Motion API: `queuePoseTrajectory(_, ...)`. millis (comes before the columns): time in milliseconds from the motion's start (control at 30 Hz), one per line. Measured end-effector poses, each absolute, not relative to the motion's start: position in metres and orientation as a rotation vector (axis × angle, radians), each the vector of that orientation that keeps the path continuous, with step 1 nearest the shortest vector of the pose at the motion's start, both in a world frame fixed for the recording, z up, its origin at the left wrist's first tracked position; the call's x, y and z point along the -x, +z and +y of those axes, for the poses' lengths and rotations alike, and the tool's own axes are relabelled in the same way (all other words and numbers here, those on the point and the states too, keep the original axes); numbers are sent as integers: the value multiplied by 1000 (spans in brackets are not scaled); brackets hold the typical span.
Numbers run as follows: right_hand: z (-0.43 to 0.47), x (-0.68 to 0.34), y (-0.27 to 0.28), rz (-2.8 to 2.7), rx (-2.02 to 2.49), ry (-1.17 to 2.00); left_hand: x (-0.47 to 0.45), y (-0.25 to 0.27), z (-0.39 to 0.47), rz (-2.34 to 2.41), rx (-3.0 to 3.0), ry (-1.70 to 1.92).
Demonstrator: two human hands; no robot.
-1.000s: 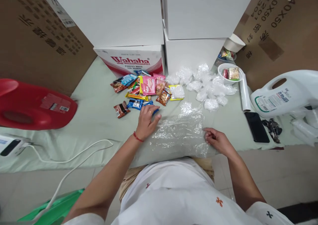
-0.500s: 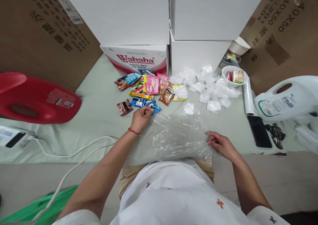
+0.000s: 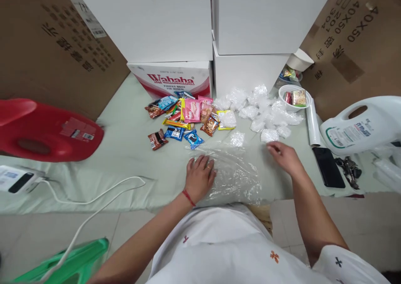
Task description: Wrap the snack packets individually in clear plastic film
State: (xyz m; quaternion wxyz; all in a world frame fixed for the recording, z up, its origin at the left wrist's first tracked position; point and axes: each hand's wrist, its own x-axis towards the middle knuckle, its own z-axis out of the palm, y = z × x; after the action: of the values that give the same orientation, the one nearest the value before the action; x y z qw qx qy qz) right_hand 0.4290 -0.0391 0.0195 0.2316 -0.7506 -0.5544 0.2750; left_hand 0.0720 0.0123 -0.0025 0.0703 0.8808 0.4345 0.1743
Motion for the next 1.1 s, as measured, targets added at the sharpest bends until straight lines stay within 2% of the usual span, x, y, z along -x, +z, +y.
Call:
queuePoseTrajectory(100, 21, -417, 19, -1505, 2135, 497, -70, -23, 8, 1321, -2654, 350)
queuePoseTrajectory(233, 81, -375, 0, -1691, 2165, 536, -59, -25, 12, 1274, -2674, 261)
queuePoseTrajectory(367, 99, -372, -7, -1836, 2301, 493, -42, -21, 26, 1363, -2634, 238)
queuePoseTrajectory(500, 105, -397, 20, -1664, 2570, 207, -30, -25, 35, 1363, -2637, 240)
queuePoseTrajectory(600, 120, -379, 44, -1706, 2460, -4, -28, -28, 35, 1358, -2630, 250)
queuePoseTrajectory(667, 135, -349, 52, -1922, 2244, -6, -27, -29, 35, 1346, -2624, 260)
queuePoseTrajectory(800, 160, -311, 41, -2404, 1958, 217, -25, -30, 34, 1328, -2617, 291)
queuePoseTrajectory(1000, 166, -372, 28, -2143, 2444, 138, -23, -34, 34, 1318, -2605, 363)
queuePoseTrajectory(1100, 167, -373, 32, -2019, 2457, 93, -22, -35, 34, 1321, -2594, 380)
